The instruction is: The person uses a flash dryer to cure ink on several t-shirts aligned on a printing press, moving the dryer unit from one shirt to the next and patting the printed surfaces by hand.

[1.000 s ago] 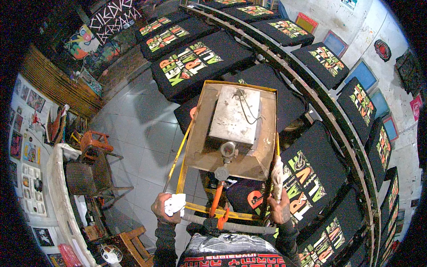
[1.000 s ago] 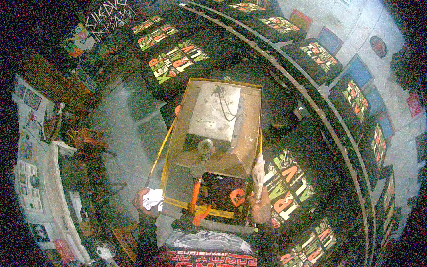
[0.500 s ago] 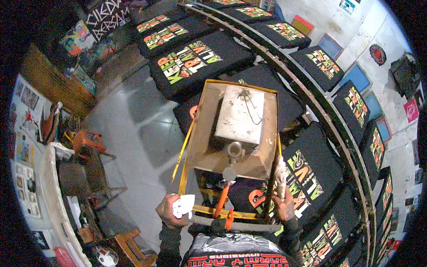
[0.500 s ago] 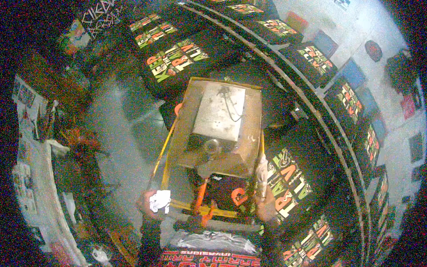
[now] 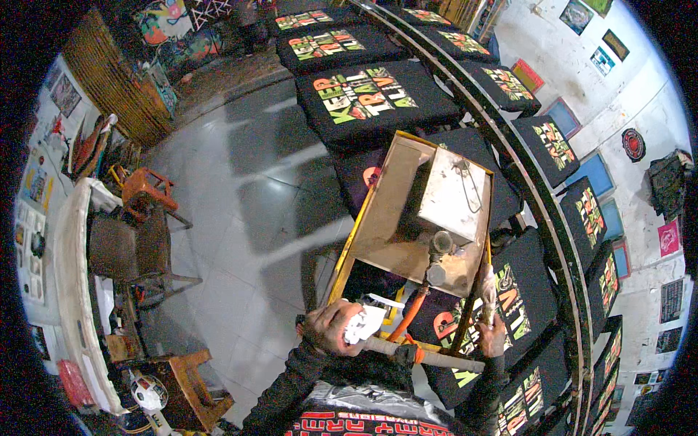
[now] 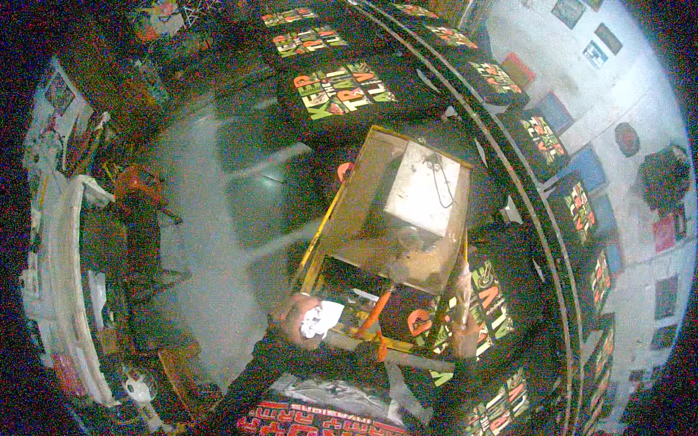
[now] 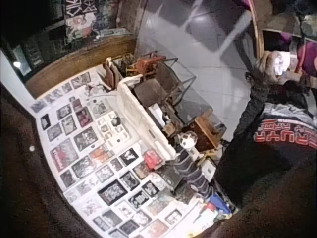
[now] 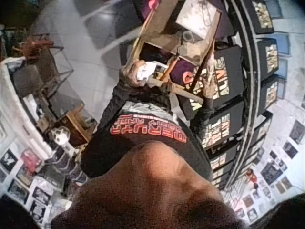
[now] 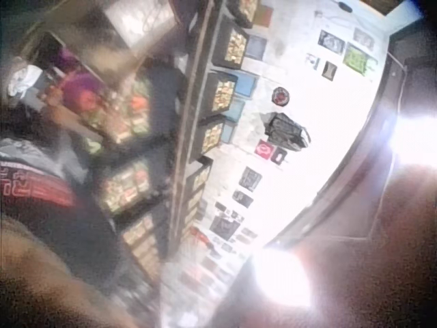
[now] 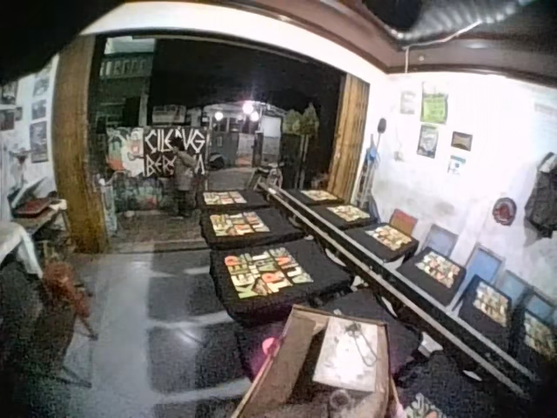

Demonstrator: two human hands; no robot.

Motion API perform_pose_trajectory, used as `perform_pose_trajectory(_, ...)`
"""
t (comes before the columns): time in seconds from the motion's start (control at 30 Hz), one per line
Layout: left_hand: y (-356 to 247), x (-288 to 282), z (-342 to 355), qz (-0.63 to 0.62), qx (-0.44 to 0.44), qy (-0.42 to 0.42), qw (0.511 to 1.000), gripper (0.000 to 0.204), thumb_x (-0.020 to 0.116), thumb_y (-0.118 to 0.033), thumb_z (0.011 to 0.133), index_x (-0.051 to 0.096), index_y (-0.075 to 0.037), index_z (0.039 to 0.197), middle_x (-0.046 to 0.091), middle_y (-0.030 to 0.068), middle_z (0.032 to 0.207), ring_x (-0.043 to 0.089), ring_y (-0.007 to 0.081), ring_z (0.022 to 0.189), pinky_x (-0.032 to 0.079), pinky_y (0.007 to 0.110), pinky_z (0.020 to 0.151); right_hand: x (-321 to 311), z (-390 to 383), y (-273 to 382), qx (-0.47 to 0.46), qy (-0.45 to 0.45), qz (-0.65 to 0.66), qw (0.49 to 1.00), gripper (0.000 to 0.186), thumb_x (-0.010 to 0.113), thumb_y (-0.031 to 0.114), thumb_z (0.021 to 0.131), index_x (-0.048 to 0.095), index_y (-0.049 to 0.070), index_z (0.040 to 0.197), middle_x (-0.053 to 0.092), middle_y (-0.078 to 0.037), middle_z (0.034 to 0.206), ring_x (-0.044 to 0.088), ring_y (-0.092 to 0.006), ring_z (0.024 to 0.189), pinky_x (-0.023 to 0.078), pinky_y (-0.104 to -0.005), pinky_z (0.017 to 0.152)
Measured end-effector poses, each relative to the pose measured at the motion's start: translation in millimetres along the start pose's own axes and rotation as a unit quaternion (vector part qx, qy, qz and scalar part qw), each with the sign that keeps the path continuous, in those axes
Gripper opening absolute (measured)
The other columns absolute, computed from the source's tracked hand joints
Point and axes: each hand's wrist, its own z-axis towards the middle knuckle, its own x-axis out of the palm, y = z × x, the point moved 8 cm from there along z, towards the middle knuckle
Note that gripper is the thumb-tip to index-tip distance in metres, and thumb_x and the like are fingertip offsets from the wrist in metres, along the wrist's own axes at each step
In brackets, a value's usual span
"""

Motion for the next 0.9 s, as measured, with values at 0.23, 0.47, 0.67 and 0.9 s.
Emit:
perform_pose_trajectory(0.23,21.1,-33.9,17.6,-0.023,0.062,0.049,0.997,0.049,0.081,-0.028,0.069,0.062,-0.004,0.106,0.066,0.0136,0.086,0.067,0.0329,0.076,0.055,0.042,0.066,14.9,-24.5,-38.4,0.011,0.024,-0.016,1.000,0.041,0.063,0.007,0.084,0.056,-0.002,0.124,0.063,-0.009,0.104,0.061,-0.0192,0.088,0.050,-0.0336,0.073)
perform_pose_trajectory(0.47,41.9,-49.2,24.4,-0.064,0.053,0.102,0.991,0.062,0.077,-0.038,0.067,0.055,-0.006,0.116,0.056,0.0095,0.091,0.064,0.0310,0.073,0.053,0.041,0.063,28.2,-22.1,-66.0,0.139,0.041,0.123,0.982,0.042,0.062,0.003,0.081,0.056,-0.001,0.122,0.065,-0.007,0.091,0.059,-0.0179,0.072,0.051,-0.0328,0.065)
perform_pose_trajectory(0.67,47.0,-48.4,15.6,-0.099,-0.054,0.159,0.981,0.036,0.071,-0.020,0.070,0.052,-0.004,0.096,0.055,0.0118,0.079,0.062,0.0321,0.066,0.049,0.044,0.056,30.6,-37.7,-4.3,-0.048,0.025,-0.020,0.998,0.053,0.062,0.000,0.077,0.053,-0.001,0.129,0.065,-0.007,0.097,0.059,-0.0152,0.080,0.051,-0.0307,0.068)
perform_pose_trajectory(0.9,43.7,-80.4,-35.0,-0.094,-0.111,0.207,0.967,0.045,0.072,-0.033,0.076,0.062,-0.009,0.113,0.063,0.0162,0.087,0.064,0.0339,0.073,0.050,0.044,0.060,64.0,-60.3,61.7,0.063,0.042,-0.109,0.991,0.055,0.069,-0.005,0.079,0.049,-0.005,0.130,0.062,-0.011,0.111,0.060,-0.0214,0.103,0.050,-0.0339,0.089)
